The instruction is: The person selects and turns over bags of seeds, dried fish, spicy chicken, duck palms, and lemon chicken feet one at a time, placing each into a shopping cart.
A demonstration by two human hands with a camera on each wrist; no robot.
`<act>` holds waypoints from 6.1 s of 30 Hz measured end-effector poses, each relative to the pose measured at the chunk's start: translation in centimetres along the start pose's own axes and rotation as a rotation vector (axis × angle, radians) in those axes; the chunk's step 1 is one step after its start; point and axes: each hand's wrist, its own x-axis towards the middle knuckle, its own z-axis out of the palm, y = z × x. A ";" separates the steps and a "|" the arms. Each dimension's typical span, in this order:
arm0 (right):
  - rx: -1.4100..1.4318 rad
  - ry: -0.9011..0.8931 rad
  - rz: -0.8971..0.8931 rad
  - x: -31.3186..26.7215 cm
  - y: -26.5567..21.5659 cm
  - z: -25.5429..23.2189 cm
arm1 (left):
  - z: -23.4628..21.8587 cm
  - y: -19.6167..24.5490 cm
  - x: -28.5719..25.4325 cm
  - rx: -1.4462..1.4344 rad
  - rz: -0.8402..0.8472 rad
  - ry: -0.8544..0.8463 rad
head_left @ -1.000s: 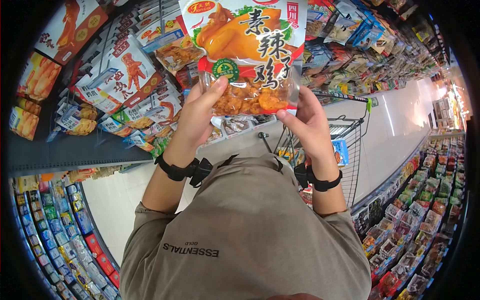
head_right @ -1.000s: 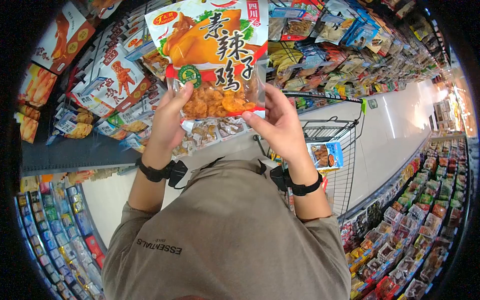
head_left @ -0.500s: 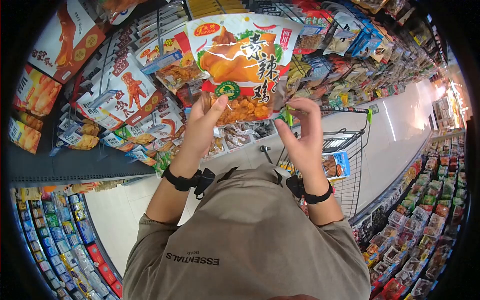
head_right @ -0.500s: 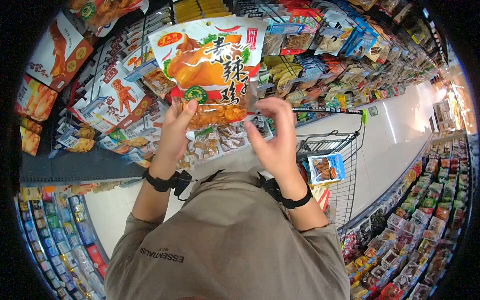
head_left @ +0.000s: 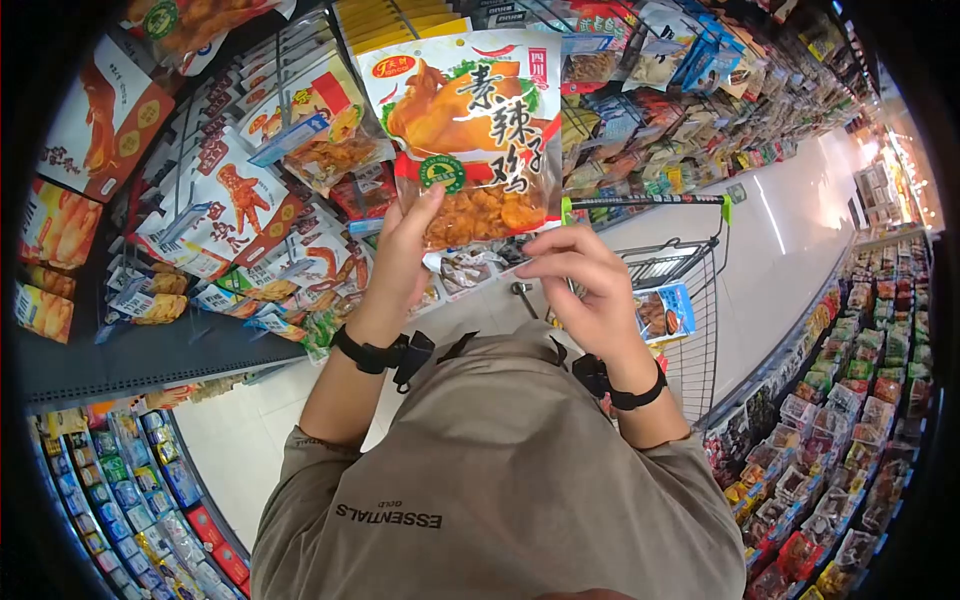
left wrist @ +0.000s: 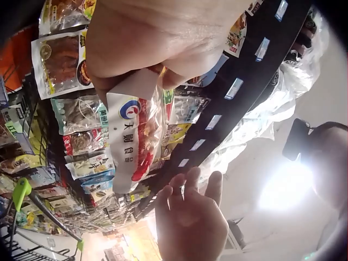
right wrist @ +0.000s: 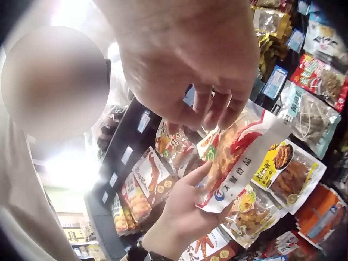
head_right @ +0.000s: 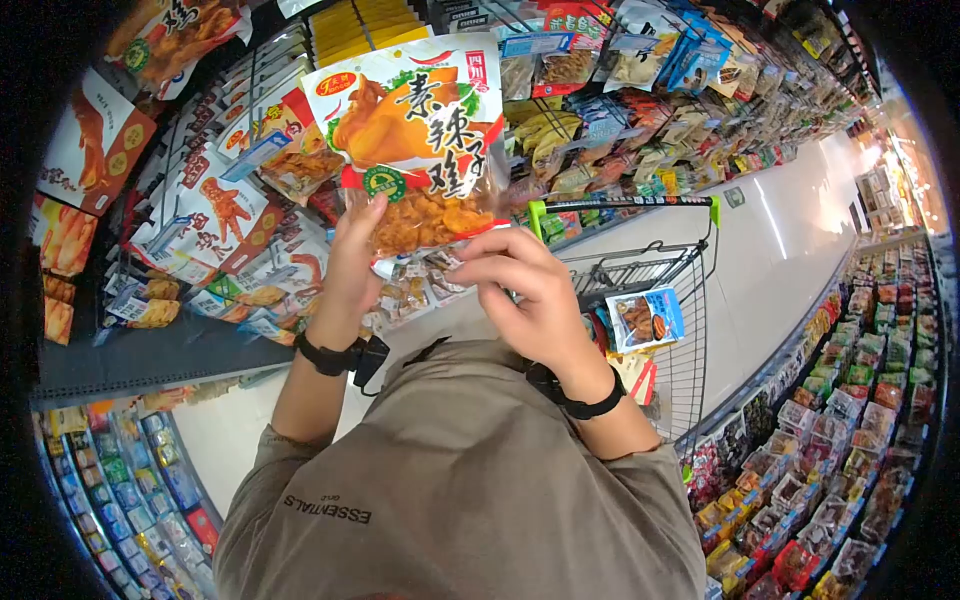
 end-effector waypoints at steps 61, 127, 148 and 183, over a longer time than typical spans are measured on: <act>1.270 0.343 0.725 -19.5 7.5 -14.8 | 15.7 -13.9 -11.5 0.857 0.149 -0.075; 0.418 0.697 0.645 -38.4 28.2 -12.7 | 2.8 22.3 7.3 -0.606 0.450 0.301; 0.661 0.453 0.658 -28.2 23.3 -7.8 | -10.2 28.4 8.2 0.230 0.595 0.073; 0.986 0.284 0.567 -20.0 7.7 -15.0 | 22.6 -12.7 -13.3 1.351 0.348 -0.585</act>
